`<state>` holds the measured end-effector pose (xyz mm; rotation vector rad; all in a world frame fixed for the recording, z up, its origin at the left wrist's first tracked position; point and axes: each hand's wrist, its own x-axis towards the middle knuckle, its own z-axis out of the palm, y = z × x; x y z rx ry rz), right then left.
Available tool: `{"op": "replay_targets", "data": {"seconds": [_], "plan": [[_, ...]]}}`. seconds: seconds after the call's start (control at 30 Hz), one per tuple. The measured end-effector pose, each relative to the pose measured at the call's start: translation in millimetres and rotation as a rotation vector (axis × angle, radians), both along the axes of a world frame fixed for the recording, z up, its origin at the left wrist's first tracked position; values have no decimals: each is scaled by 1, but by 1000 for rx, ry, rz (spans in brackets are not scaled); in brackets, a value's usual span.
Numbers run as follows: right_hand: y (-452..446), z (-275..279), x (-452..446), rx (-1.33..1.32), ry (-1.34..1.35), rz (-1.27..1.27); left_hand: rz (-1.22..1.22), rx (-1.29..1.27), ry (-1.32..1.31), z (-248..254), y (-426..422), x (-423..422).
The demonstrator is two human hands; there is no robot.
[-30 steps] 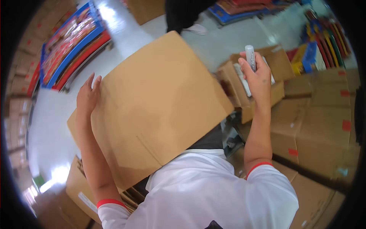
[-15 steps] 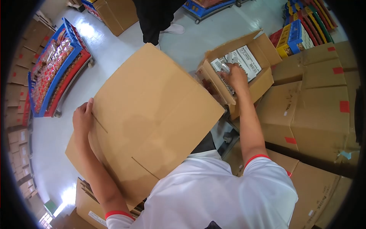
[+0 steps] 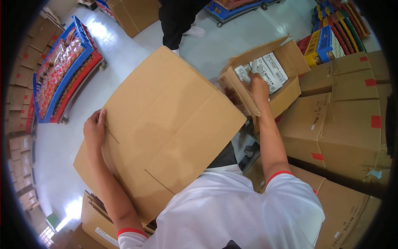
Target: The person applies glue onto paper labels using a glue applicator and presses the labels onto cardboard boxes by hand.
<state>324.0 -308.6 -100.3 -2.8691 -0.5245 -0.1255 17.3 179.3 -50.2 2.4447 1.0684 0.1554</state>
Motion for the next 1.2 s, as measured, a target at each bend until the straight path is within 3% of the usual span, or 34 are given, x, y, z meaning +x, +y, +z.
{"op": "replay_targets", "data": {"seconds": [0.2,0.27,0.37,0.43,0.5,0.57,0.6,0.67,0.7,0.77,0.8,0.9,0.93,0.97,1.0,1.03,1.07,1.13,1.2], "plan": [[0,12,4,194,-43,-65,9,-18,-34,13,-4,-2],[-7,28,10,155,89,-127,6,-30,-90,16,-4,0],[-20,53,18,305,-63,-46,38,-72,-56,14,-1,0],[-12,92,8,350,-142,-5,-237,706,-296,-18,5,-1],[18,141,-21,511,-232,-91,-260,780,-326,22,-33,12],[48,162,-53,722,-122,-9,-148,-148,-293,51,-67,20],[66,158,-66,817,-187,262,-150,-151,-307,48,-76,22],[98,138,-98,766,-114,679,-343,-744,-535,35,-92,26],[118,127,-118,690,-129,822,-347,-738,-549,35,-102,25],[148,106,-154,554,-55,973,-218,-1078,-577,36,-120,22],[154,93,-165,423,2,1023,-160,-934,-571,33,-122,20],[165,83,-176,476,115,1055,-39,-740,-614,37,-137,3],[165,90,-173,558,116,1076,-56,-646,-530,11,-126,-9],[165,92,-171,640,98,1038,-117,-578,-586,7,-126,-18],[165,93,-169,727,96,1008,-96,-593,-481,10,-123,-29],[162,104,-166,770,295,850,-153,-481,-660,-11,-122,-32],[156,94,-152,907,483,786,-116,-540,-565,7,-123,-36],[162,86,-128,969,367,758,-97,-502,-654,-6,-124,-31],[143,48,-78,1174,698,678,-109,-430,-720,-26,-124,-24]]}}
